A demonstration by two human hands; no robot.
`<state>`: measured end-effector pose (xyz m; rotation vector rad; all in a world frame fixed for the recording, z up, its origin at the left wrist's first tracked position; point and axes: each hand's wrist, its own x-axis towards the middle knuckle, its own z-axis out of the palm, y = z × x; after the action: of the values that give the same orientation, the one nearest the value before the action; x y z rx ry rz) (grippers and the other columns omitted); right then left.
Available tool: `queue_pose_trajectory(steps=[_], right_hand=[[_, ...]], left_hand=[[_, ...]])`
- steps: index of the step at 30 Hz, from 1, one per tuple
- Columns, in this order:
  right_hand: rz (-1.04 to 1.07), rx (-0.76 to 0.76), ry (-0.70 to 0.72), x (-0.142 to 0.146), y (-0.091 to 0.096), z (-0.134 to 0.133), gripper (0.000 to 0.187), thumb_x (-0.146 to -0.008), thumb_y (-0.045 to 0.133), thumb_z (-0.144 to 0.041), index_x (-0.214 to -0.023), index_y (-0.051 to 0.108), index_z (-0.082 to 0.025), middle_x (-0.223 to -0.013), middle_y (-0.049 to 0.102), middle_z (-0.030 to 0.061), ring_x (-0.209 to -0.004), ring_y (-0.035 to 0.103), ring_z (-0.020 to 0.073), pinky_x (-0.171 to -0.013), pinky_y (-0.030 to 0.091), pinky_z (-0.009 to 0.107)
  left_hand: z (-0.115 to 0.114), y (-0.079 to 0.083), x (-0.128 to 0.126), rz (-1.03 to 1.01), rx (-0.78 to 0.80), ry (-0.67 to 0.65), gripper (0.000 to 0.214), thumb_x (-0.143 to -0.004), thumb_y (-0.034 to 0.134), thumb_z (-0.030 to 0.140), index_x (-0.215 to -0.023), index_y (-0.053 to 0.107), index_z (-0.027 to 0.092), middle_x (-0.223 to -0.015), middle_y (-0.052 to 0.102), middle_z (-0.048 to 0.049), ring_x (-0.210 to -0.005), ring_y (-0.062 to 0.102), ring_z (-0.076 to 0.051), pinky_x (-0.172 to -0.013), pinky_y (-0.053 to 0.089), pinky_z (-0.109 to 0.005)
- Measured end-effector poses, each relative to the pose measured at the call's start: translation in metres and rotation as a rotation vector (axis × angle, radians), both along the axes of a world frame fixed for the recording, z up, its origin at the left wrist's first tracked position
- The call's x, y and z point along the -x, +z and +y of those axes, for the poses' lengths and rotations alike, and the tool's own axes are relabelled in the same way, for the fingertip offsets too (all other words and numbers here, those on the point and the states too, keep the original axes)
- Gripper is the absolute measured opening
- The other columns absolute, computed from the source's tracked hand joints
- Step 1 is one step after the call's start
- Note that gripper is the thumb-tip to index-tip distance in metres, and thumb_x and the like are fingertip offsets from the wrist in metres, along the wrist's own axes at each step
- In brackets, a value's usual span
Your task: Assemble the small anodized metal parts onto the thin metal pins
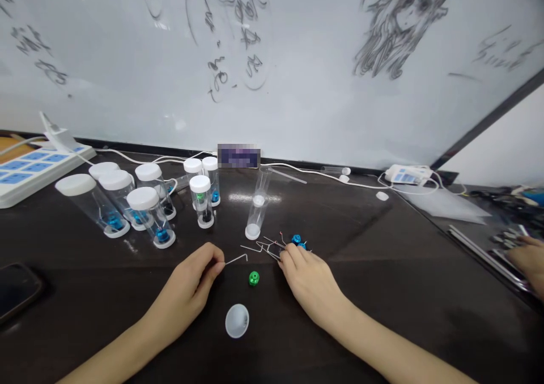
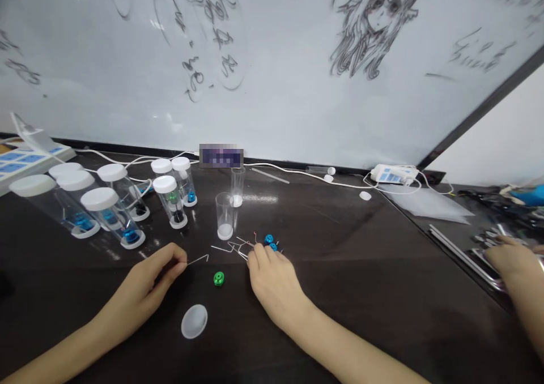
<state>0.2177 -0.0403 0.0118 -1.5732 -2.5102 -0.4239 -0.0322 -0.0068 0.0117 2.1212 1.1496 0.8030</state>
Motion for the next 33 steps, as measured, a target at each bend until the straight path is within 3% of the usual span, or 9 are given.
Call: queue_pose_trajectory(steps=[5,7,9,11,14,20,26,30,33], right_hand=[[0.551,0.214,0.253,0.01,0.012,-0.017,0.012,-0.094,0.045,-0.023,-0.104,0.05,-0.019,-0.09,0.059,0.005,-0.078,0.056,0.0171,-0.071,0.049,0.03],[0.719,0.298,0.278,0.013,0.012,-0.022,0.019,-0.092,0.05,-0.025,-0.111,0.047,-0.02,-0.084,0.057,0.0019,-0.069,0.054,0.0137,-0.066,0.049,0.026],[0.786,0.26,0.271,0.013,0.01,-0.022,0.022,-0.092,0.052,-0.024,-0.113,0.047,-0.021,-0.081,0.056,0.0006,-0.068,0.054,0.0132,-0.066,0.048,0.026],[0.746,0.156,0.221,0.01,0.007,-0.016,0.015,-0.093,0.047,-0.02,-0.107,0.051,-0.02,-0.083,0.058,0.0021,-0.075,0.056,0.0148,-0.071,0.048,0.028],[0.485,0.042,0.159,0.005,0.005,-0.005,0.015,-0.095,0.043,-0.019,-0.096,0.058,-0.018,-0.087,0.06,0.0058,-0.08,0.056,0.0181,-0.072,0.047,0.032],[0.008,-0.056,0.089,0.012,-0.001,-0.005,0.013,-0.091,0.049,-0.016,-0.098,0.06,-0.013,-0.087,0.061,0.0089,-0.077,0.055,0.0229,-0.065,0.045,0.035],[-0.05,-0.14,0.015,0.023,-0.005,-0.004,0.017,-0.089,0.045,-0.008,-0.101,0.058,-0.011,-0.087,0.061,0.0108,-0.075,0.057,0.023,-0.065,0.046,0.035],[-0.112,-0.097,-0.022,0.024,-0.005,-0.001,0.021,-0.082,0.043,0.004,-0.085,0.058,-0.011,-0.076,0.057,0.0094,-0.068,0.056,0.0237,-0.06,0.047,0.035],[-0.004,-0.041,-0.004,0.018,0.001,-0.002,0.023,-0.084,0.04,0.003,-0.088,0.056,-0.012,-0.08,0.058,0.0101,-0.071,0.057,0.0233,-0.062,0.048,0.035]], left_hand=[[-0.008,0.002,-0.007,-0.078,0.039,-0.054,0.018,-0.092,0.038,0.028,-0.078,0.047,0.023,-0.069,0.05,0.0029,-0.061,0.049,-0.014,-0.057,0.039,-0.025],[-0.012,0.003,-0.013,-0.095,0.047,-0.098,0.018,-0.093,0.037,0.026,-0.079,0.048,0.023,-0.072,0.051,0.0022,-0.064,0.05,-0.015,-0.06,0.039,-0.026],[-0.014,0.003,-0.015,-0.099,0.053,-0.104,0.018,-0.093,0.037,0.026,-0.079,0.047,0.023,-0.073,0.051,0.0019,-0.065,0.051,-0.015,-0.06,0.039,-0.026],[-0.011,0.002,-0.014,-0.078,0.048,-0.048,0.017,-0.093,0.037,0.027,-0.079,0.047,0.023,-0.072,0.051,0.002,-0.065,0.05,-0.015,-0.06,0.039,-0.027],[0.002,-0.001,-0.003,0.023,-0.024,0.021,0.015,-0.092,0.038,0.025,-0.08,0.045,0.023,-0.075,0.052,0.0011,-0.069,0.051,-0.018,-0.064,0.039,-0.03],[0.016,-0.002,0.01,0.191,-0.191,0.0,0.015,-0.093,0.035,0.023,-0.081,0.044,0.023,-0.08,0.051,-0.0008,-0.075,0.05,-0.02,-0.069,0.038,-0.035],[0.012,-0.002,0.003,0.326,-0.279,-0.041,0.015,-0.093,0.034,0.021,-0.083,0.045,0.022,-0.081,0.053,-0.0026,-0.075,0.049,-0.022,-0.07,0.037,-0.037],[0.015,-0.007,0.004,0.507,-0.392,-0.034,0.02,-0.093,0.032,0.018,-0.08,0.047,0.021,-0.079,0.054,-0.0045,-0.071,0.048,-0.023,-0.067,0.035,-0.038],[0.015,-0.01,0.004,0.592,-0.449,-0.033,0.022,-0.092,0.031,0.015,-0.08,0.048,0.02,-0.08,0.054,-0.005,-0.07,0.048,-0.023,-0.067,0.035,-0.038]])
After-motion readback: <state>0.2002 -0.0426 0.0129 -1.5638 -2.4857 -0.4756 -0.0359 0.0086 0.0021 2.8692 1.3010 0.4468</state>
